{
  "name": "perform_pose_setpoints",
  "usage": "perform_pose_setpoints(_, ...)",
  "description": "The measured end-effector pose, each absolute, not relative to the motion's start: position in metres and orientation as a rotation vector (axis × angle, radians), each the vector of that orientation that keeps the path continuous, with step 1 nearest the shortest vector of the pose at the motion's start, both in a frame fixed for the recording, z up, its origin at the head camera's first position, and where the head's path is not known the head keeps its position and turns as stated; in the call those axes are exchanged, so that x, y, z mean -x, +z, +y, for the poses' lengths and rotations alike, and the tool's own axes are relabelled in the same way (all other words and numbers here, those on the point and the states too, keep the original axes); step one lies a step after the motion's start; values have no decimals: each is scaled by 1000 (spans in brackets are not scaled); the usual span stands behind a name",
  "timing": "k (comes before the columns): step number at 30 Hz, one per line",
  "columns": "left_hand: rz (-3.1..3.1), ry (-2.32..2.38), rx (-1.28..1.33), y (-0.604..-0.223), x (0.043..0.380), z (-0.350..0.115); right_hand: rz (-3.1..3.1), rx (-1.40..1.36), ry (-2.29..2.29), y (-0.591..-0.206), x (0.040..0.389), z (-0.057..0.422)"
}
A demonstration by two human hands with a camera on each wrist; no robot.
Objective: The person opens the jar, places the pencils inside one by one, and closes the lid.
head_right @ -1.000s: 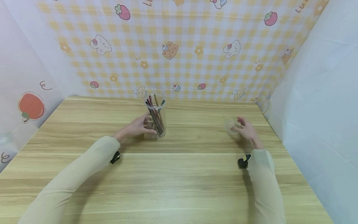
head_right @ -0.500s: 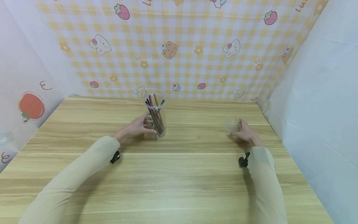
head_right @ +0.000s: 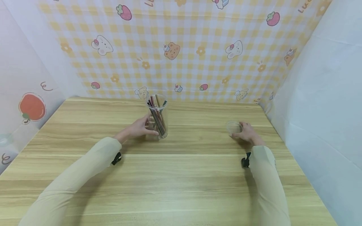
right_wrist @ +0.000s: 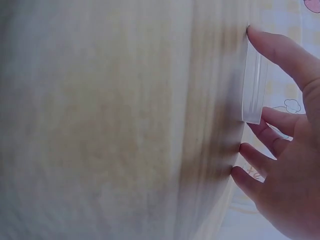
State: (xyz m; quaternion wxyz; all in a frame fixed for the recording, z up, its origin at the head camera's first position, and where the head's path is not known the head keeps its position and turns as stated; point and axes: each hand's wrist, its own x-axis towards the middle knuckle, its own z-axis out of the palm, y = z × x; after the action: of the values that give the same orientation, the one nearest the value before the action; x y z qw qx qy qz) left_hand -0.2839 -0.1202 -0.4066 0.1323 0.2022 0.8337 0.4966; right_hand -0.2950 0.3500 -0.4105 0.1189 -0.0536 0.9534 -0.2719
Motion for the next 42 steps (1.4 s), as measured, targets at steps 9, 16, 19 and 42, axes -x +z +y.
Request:
perform_pose_setpoints(9,2429,1424,-587,-407,283,-120,2772,162,-951,-411,293,352)
perform_pose_setpoints(16,2434,1417,-584,-406,283,-120,2791,201,-1021,-408,289,352)
perform_pose_setpoints(19,2411,1422,-585,-398,278,-119,2797,182,-1018,-406,287,351)
perform_pose_setpoints(42,2388,1443,-608,-392,275,-119,2650,181,-1424,-397,280,327)
